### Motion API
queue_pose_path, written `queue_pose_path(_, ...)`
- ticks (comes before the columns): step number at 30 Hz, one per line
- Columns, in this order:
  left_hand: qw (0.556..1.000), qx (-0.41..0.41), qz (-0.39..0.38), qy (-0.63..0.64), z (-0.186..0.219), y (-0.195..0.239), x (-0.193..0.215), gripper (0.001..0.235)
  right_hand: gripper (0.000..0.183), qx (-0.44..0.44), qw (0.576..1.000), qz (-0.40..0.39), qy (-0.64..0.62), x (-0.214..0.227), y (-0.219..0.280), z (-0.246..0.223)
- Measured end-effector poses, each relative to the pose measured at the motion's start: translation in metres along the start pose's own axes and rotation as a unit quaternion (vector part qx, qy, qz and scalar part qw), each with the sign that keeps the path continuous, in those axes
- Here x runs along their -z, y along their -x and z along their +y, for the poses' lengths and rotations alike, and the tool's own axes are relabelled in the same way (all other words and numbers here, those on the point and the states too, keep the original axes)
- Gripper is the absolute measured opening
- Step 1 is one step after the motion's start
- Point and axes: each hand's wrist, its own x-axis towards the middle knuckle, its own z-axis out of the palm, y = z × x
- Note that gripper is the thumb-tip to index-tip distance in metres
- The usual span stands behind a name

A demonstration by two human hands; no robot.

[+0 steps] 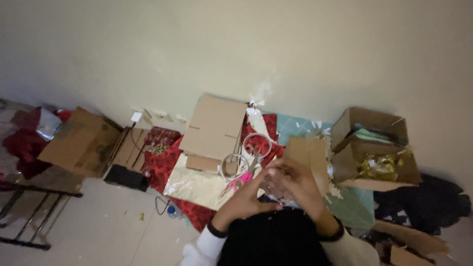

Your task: Assembling a small cardboard gift box and sealing it with tape using scissors.

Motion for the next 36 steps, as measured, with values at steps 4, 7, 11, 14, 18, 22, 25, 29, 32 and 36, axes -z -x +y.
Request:
queue_pose_path(4, 1.000, 0.025, 0.003, 0.011, -0.022, -0.025, -0.025, 0.073, 0.015, -0.032, 0.997, 0.051, 0.046, 0.039, 0.006, 0.028)
queue_pose_path(7, 0.995, -0.044, -0.036, 0.078, -0.008, -0.040, -0.031, 0.056, 0.006, -0.037, 0.993, 0.101, 0.053, 0.055, 0.013, 0.011)
queue_pose_path(11, 0.999, -0.026, 0.023, -0.014, 0.003, -0.044, -0.032, 0.021, 0.016, -0.044, 0.979, 0.165, 0.113, 0.080, 0.010, 0.000)
queue_pose_path(14, 0.989, -0.067, 0.088, -0.096, -0.001, -0.056, -0.038, 0.010, 0.014, 0.066, 0.983, 0.170, 0.017, 0.108, -0.003, 0.032)
queue_pose_path(18, 0.938, -0.109, 0.131, -0.303, -0.027, -0.091, -0.055, 0.027, 0.021, 0.019, 0.950, 0.139, -0.277, 0.125, -0.022, 0.084)
queue_pose_path(22, 0.906, -0.075, 0.148, -0.389, -0.051, -0.108, -0.061, 0.051, 0.025, -0.066, 0.935, 0.207, -0.282, 0.130, -0.020, 0.137)
queue_pose_path(25, 0.934, 0.000, 0.079, -0.348, -0.045, -0.108, -0.055, 0.066, 0.025, -0.055, 0.913, 0.238, -0.327, 0.121, -0.014, 0.140)
queue_pose_path(29, 0.928, 0.042, 0.015, -0.369, -0.048, -0.111, -0.051, 0.080, 0.021, -0.047, 0.914, 0.255, -0.312, 0.110, -0.010, 0.123)
queue_pose_path(32, 0.914, 0.045, -0.016, -0.402, -0.045, -0.117, -0.044, 0.086, 0.018, -0.040, 0.911, 0.268, -0.312, 0.105, -0.012, 0.112)
queue_pose_path(36, 0.892, 0.046, -0.030, -0.449, -0.068, -0.141, -0.035, 0.103, 0.021, -0.043, 0.905, 0.277, -0.319, 0.103, -0.011, 0.108)
